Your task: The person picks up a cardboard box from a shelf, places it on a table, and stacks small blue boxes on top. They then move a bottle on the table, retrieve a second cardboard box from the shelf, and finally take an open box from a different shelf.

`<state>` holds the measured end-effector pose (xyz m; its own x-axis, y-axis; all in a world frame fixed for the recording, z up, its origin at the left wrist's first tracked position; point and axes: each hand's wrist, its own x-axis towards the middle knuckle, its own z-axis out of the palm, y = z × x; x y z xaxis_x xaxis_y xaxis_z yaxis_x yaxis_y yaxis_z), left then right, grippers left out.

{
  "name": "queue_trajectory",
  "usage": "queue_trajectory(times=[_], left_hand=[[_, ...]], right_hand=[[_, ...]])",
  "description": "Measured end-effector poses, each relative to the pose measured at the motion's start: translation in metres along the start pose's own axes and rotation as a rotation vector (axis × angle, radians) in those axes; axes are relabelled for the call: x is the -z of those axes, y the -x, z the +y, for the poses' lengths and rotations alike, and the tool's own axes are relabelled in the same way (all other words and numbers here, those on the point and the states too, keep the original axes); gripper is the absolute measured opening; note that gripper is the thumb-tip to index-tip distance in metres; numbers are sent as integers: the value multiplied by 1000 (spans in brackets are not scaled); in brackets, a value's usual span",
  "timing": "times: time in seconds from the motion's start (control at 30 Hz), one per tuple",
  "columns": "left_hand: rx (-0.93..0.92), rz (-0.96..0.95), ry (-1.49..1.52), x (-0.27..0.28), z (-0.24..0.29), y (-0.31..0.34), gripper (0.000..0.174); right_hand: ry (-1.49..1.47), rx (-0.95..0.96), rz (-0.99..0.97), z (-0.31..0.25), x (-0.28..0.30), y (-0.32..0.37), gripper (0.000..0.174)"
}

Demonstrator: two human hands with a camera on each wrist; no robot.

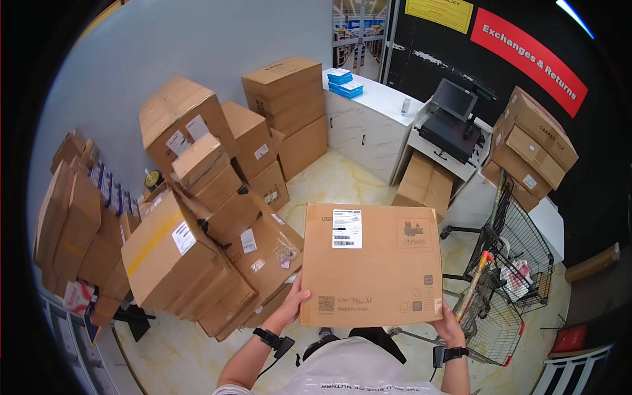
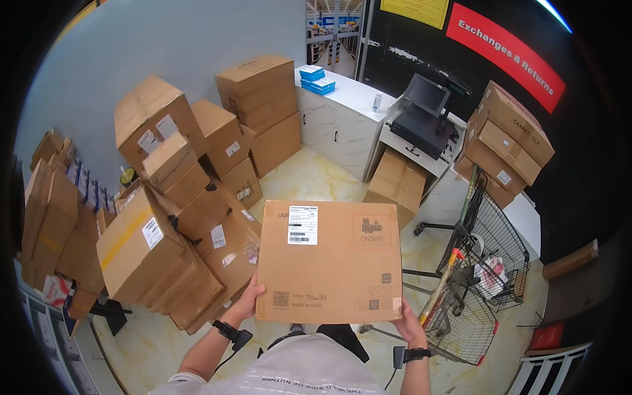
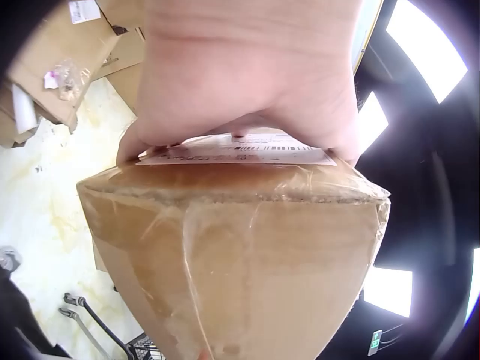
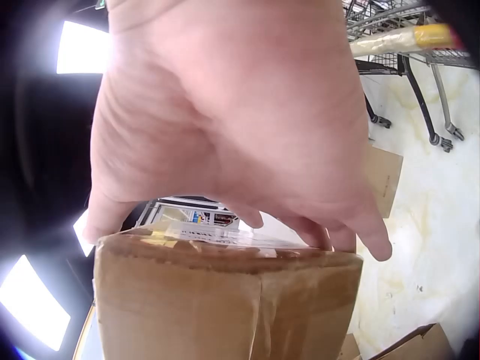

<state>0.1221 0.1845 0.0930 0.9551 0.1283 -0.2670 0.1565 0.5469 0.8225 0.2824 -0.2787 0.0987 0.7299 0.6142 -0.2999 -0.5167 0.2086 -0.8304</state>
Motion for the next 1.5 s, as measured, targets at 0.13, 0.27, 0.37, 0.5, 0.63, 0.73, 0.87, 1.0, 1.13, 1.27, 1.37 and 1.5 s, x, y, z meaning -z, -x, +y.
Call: queue_trajectory(times=[0.13,0.27,0.37,0.5,0.63,0.73,0.87,1.0,1.13,1.27,1.37,1.5], left_hand=[[11,-72,-61,-2,28,-87,99],[8,-10,-45,-23,57,-165,98],[-5,57,-33,-24,69,-220,96],[-45,134,-57,-41,107,-269,98],[-141,182,-38,-41,130,-317,105],[-178,237,-83,-34,155,-364,102],[-198,229,-111,0,178,-451,100],[-265,226,-181,15,236,-556,96],[-347,136,-255,47,306,-672,81],[-343,52,-168,52,379,-767,68],[-323,2,-140,50,425,-833,67],[-185,190,13,92,418,-936,63]], right_hand=[[33,-36,42,2,51,-70,99],[-76,5,89,-25,71,-176,85],[-78,-37,-41,-61,89,-252,89],[-15,-74,-118,-130,79,-337,106],[69,-182,-221,-165,95,-418,115],[59,-249,-246,-179,102,-480,109],[12,-190,-187,-188,96,-553,96],[-70,-144,-113,-199,106,-636,85],[-147,-56,-53,-246,79,-730,83],[-180,34,47,-281,69,-805,81],[-180,128,44,-311,65,-856,80],[-255,216,64,-354,69,-922,79]])
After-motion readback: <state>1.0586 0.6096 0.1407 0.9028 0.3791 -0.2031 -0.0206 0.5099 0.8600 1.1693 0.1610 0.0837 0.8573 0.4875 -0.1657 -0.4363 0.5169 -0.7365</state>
